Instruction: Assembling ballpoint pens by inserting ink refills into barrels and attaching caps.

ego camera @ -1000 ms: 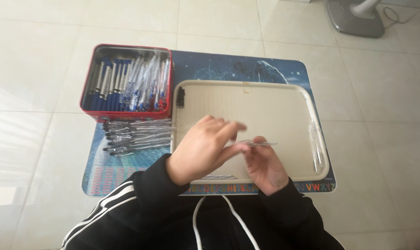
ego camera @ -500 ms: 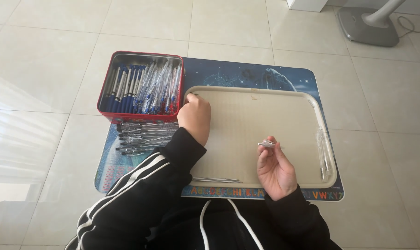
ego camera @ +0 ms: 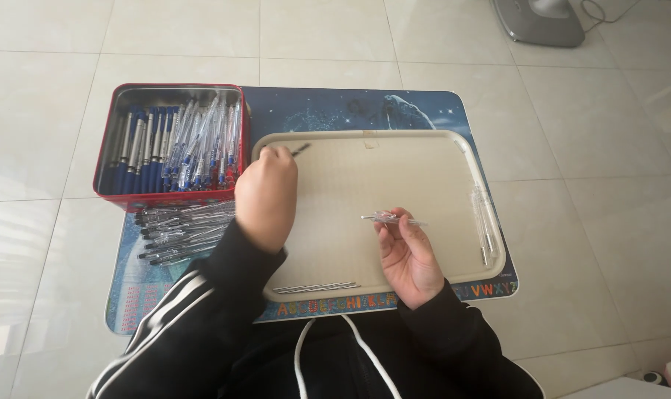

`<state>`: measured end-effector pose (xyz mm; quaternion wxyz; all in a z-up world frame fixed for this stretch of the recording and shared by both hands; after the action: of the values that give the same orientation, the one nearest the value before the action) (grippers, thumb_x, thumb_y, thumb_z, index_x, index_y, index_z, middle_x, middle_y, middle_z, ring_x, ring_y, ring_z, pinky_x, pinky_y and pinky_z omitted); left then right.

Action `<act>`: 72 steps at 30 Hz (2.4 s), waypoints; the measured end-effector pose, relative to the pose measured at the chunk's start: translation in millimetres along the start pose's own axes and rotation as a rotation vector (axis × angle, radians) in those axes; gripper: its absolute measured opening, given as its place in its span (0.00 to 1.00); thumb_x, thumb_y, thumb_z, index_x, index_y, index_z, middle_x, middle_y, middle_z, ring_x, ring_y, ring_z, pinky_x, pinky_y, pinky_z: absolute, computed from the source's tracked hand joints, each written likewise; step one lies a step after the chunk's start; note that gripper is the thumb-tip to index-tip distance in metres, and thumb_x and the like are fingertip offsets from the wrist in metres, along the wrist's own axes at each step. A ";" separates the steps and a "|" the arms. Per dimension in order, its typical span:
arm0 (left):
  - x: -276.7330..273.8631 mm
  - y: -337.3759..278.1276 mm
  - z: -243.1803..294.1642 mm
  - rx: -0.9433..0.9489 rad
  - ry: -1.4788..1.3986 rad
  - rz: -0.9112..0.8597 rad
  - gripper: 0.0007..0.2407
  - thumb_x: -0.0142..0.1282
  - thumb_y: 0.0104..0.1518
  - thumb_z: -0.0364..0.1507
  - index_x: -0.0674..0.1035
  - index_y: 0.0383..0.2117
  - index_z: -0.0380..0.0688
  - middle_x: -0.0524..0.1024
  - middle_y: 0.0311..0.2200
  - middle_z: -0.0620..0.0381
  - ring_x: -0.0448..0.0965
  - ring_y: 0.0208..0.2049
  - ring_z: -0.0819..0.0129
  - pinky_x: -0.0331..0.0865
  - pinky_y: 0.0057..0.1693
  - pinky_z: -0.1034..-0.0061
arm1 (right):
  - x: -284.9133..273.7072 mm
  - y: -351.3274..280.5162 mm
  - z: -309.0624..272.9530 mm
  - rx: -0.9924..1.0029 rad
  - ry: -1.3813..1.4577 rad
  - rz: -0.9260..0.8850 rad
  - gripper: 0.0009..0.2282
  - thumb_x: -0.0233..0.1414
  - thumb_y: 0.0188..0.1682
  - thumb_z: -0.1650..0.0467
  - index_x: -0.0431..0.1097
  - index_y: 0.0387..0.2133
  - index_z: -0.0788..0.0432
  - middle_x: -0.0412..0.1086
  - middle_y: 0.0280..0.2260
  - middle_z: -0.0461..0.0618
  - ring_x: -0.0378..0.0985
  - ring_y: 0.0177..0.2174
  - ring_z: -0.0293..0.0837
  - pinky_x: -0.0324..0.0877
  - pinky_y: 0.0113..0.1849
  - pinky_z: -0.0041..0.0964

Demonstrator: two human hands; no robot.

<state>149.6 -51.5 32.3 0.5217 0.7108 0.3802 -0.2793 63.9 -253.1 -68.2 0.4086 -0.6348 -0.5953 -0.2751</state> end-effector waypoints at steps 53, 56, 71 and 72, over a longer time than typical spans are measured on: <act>-64.4 -46.0 17.9 0.119 -2.298 -0.821 0.08 0.57 0.50 0.20 0.79 0.35 0.29 0.80 0.25 0.40 0.82 0.28 0.60 0.80 0.36 0.73 | 47.9 -21.2 1.0 -0.095 -0.312 -0.357 0.05 0.45 0.49 0.73 0.64 0.36 0.62 0.72 0.40 0.64 0.76 0.43 0.51 0.75 0.41 0.36; -62.8 -43.6 15.8 0.077 -2.198 -0.748 0.08 0.57 0.51 0.22 0.79 0.34 0.29 0.80 0.25 0.41 0.82 0.27 0.61 0.80 0.35 0.72 | 61.9 -24.0 -5.8 -0.233 -0.483 -0.274 0.04 0.48 0.48 0.73 0.66 0.35 0.61 0.74 0.39 0.60 0.77 0.41 0.48 0.75 0.41 0.35; -67.8 -47.2 14.9 0.175 -2.272 -0.770 0.10 0.55 0.52 0.25 0.77 0.38 0.30 0.79 0.29 0.39 0.80 0.32 0.59 0.78 0.39 0.68 | 34.8 -16.4 -5.5 -0.208 -0.398 -0.267 0.03 0.50 0.46 0.77 0.69 0.32 0.63 0.68 0.29 0.51 0.77 0.31 0.41 0.75 0.38 0.30; -72.9 -47.6 14.7 0.255 -2.390 -0.823 0.13 0.50 0.57 0.28 0.74 0.44 0.29 0.78 0.36 0.37 0.79 0.39 0.55 0.76 0.46 0.62 | 23.3 -12.6 -3.5 -0.114 -0.228 -0.252 0.03 0.48 0.48 0.76 0.66 0.33 0.61 0.67 0.30 0.49 0.77 0.31 0.39 0.75 0.38 0.26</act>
<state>69.6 -75.8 60.6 0.3415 -0.1082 -0.1632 -0.9192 55.3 -244.3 -44.5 0.2642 -0.6045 -0.6960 -0.2837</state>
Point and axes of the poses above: each hand's wrist, its own y-axis towards the middle knuckle, its own x-axis out of the palm, z = x × y, the point moved 6 cm from there along y, towards the middle knuckle
